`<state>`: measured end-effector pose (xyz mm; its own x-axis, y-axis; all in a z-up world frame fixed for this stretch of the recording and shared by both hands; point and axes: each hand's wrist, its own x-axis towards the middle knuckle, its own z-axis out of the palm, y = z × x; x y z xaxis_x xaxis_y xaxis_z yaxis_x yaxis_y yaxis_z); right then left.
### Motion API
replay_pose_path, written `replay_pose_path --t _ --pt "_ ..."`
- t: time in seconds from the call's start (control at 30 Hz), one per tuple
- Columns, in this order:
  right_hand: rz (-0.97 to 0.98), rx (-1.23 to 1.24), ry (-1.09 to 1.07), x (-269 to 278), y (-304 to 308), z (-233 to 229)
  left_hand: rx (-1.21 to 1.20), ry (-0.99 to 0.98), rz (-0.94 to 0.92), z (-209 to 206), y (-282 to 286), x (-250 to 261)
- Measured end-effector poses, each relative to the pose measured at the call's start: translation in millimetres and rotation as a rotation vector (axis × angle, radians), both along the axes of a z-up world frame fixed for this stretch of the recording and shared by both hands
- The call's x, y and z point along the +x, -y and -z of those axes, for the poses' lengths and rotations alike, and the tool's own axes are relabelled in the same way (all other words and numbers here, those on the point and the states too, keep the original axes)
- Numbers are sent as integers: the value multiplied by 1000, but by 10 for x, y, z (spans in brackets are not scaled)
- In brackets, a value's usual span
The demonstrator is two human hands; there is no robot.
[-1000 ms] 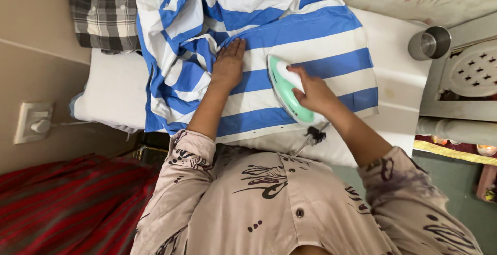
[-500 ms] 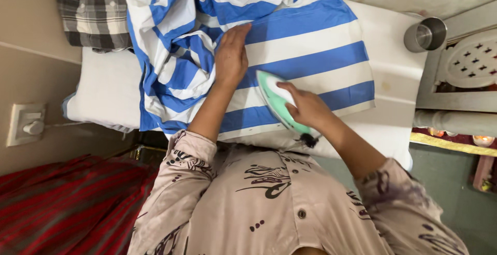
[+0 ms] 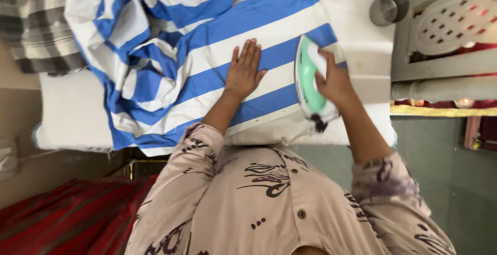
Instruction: The person irons a blue and white striped shirt on an ironing board. They repeatedly smooth the fabric with their hands, reposition the shirt, and use a green and white iron to press different sections including the body and sleeves.
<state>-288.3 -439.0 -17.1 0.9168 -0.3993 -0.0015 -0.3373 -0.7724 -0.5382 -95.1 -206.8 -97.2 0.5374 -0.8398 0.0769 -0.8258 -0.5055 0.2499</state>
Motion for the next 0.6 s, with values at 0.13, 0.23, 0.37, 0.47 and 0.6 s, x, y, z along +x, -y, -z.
replay_pose_path --t 0.13,0.23,0.37,0.47,0.6 --pt "127 23 -56 -468 -37 53 49 -49 -10 -55 -3 -22" --pt "176 -4 59 -240 328 56 60 -34 -10 -87 8 -17" --pt "425 176 -173 280 803 -110 69 -28 -14 -83 14 -35" --pt "377 167 -202 197 853 -91 36 -30 -10 -110 -19 -35" --pt "98 -138 118 -569 631 59 35 -36 -10 -101 -12 -27"
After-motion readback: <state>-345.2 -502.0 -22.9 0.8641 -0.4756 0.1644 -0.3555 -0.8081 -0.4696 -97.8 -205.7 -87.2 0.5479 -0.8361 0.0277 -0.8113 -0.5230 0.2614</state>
